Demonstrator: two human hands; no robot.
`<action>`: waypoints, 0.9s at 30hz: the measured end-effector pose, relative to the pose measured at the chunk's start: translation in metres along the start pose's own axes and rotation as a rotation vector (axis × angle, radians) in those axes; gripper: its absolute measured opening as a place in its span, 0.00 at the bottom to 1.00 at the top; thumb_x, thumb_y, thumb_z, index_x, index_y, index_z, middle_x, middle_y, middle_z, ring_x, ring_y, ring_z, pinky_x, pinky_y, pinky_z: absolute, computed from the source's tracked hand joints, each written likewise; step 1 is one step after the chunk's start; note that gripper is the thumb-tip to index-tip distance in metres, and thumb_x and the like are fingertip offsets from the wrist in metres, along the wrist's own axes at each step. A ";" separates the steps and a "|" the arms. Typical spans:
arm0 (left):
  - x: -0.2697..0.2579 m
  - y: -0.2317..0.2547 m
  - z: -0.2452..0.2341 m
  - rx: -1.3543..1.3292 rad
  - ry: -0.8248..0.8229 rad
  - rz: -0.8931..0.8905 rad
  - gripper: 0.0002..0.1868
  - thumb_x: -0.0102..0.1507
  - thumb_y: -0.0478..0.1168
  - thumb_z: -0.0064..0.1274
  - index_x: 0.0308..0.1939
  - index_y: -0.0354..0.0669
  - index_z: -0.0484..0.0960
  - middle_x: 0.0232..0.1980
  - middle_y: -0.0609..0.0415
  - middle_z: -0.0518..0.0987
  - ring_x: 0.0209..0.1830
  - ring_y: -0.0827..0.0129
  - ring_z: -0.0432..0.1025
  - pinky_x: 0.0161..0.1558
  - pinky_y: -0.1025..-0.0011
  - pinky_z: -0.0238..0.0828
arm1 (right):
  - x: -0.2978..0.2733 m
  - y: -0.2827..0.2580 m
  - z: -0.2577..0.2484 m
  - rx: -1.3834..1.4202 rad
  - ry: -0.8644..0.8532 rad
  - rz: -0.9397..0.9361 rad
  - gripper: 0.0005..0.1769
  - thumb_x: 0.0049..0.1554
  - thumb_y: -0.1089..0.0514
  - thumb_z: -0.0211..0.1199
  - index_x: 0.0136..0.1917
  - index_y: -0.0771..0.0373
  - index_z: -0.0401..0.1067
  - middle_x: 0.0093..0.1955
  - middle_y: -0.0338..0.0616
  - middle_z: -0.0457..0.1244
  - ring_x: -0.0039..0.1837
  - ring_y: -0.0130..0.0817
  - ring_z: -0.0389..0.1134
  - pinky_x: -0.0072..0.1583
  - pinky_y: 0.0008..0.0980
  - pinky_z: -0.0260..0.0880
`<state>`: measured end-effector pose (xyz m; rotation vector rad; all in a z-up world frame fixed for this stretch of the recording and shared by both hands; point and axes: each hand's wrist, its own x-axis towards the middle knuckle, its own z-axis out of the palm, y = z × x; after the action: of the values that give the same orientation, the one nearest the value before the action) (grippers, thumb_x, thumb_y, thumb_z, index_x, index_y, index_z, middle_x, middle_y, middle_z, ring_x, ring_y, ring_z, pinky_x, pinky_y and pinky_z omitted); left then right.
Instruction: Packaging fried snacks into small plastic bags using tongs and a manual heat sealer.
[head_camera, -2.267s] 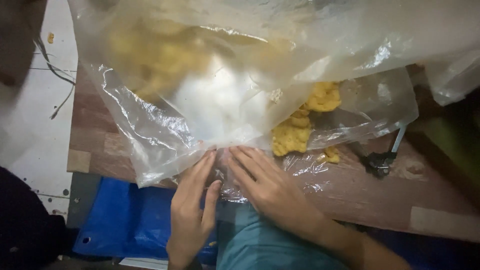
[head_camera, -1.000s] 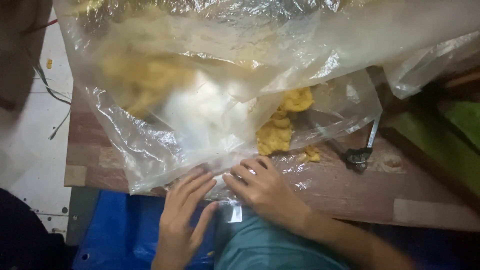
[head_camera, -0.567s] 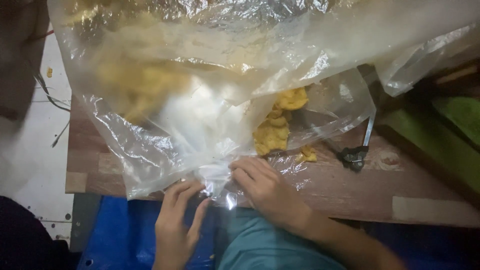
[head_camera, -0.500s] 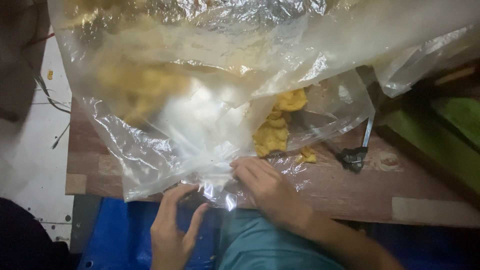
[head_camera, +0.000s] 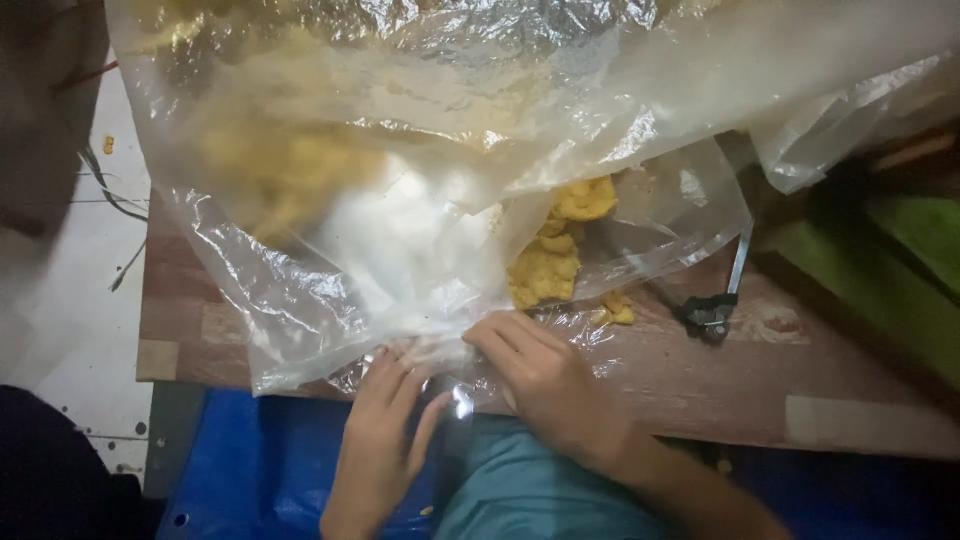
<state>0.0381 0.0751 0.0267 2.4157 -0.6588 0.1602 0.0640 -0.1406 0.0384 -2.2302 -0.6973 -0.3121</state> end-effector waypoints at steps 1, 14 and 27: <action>0.003 0.002 -0.003 -0.086 0.025 -0.017 0.15 0.64 0.32 0.55 0.55 0.37 0.78 0.57 0.46 0.79 0.65 0.52 0.71 0.74 0.56 0.59 | 0.003 -0.002 0.001 -0.005 0.005 -0.002 0.17 0.61 0.52 0.64 0.55 0.68 0.70 0.53 0.53 0.67 0.55 0.45 0.70 0.57 0.39 0.71; 0.008 0.003 0.019 0.171 -0.004 0.025 0.18 0.67 0.43 0.52 0.60 0.43 0.76 0.55 0.51 0.76 0.62 0.53 0.68 0.73 0.49 0.52 | -0.013 -0.001 -0.019 0.047 -0.017 0.071 0.33 0.41 0.80 0.57 0.60 0.66 0.71 0.57 0.50 0.66 0.58 0.45 0.69 0.64 0.38 0.67; 0.006 0.029 0.013 -0.249 0.274 0.139 0.08 0.64 0.37 0.55 0.45 0.39 0.83 0.45 0.51 0.82 0.45 0.62 0.77 0.56 0.66 0.71 | -0.096 0.023 -0.122 0.083 0.405 0.781 0.04 0.56 0.63 0.67 0.45 0.63 0.81 0.47 0.42 0.74 0.52 0.27 0.73 0.60 0.24 0.68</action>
<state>0.0285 0.0447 0.0335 2.0618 -0.6761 0.4318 -0.0025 -0.2799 0.0663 -2.0840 0.3735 -0.3084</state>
